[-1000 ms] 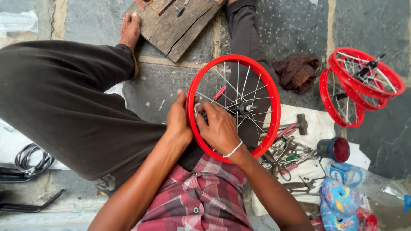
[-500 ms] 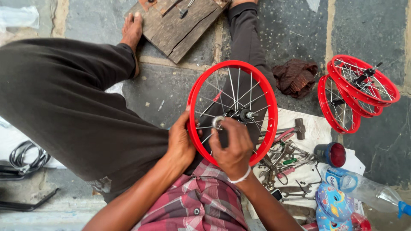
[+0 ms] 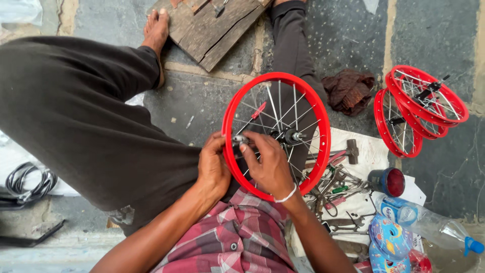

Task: The person sits on the floor and assembles a red bicycle wheel. They use a spoke wrench to tighten the nipples on the spokes, rotating the wheel to access different sections. The person also briefly handles a red metal rim component before focusing on the wheel assembly.

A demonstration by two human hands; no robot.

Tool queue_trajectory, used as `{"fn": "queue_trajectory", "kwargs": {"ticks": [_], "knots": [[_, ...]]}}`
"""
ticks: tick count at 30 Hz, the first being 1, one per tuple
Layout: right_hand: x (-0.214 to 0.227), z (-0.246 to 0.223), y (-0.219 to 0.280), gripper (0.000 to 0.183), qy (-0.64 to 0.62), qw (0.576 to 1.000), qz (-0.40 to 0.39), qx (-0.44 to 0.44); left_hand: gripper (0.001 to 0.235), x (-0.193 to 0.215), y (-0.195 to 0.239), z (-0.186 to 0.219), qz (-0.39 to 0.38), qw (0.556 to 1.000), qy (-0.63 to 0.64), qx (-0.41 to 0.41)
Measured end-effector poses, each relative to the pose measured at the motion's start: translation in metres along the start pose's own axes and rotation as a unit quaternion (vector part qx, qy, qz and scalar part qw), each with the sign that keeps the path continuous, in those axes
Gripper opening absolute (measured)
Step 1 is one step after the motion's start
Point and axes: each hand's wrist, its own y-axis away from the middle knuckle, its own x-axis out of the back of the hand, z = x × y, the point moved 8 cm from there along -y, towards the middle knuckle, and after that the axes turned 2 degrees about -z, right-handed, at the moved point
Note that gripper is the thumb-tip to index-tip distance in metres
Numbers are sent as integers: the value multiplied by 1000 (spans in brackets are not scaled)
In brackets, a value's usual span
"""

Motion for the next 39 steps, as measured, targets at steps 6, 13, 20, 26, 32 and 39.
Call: {"fn": "queue_trajectory", "kwargs": {"ticks": [6, 13, 20, 26, 32, 39], "knots": [[-3, 4, -7, 20, -82, 996, -22, 33, 21, -3, 1, 7, -8, 1000, 6, 13], [-17, 21, -10, 10, -107, 991, -17, -78, 17, -9, 0, 6, -43, 998, 46, 29], [-2, -17, 0, 19, 92, 988, 102, 63, 8, -14, -12, 3, -40, 998, 38, 31], [18, -9, -2, 17, 30, 996, 64, 59, 10, -30, -4, 1, -41, 998, 43, -24], [-12, -7, -8, 17, 5, 997, -29, 69, 32, -9, 9, 18, -16, 999, -38, -24], [-31, 19, -14, 40, 153, 988, -19, -17, 27, -11, 7, 16, -55, 998, -30, -19]]}}
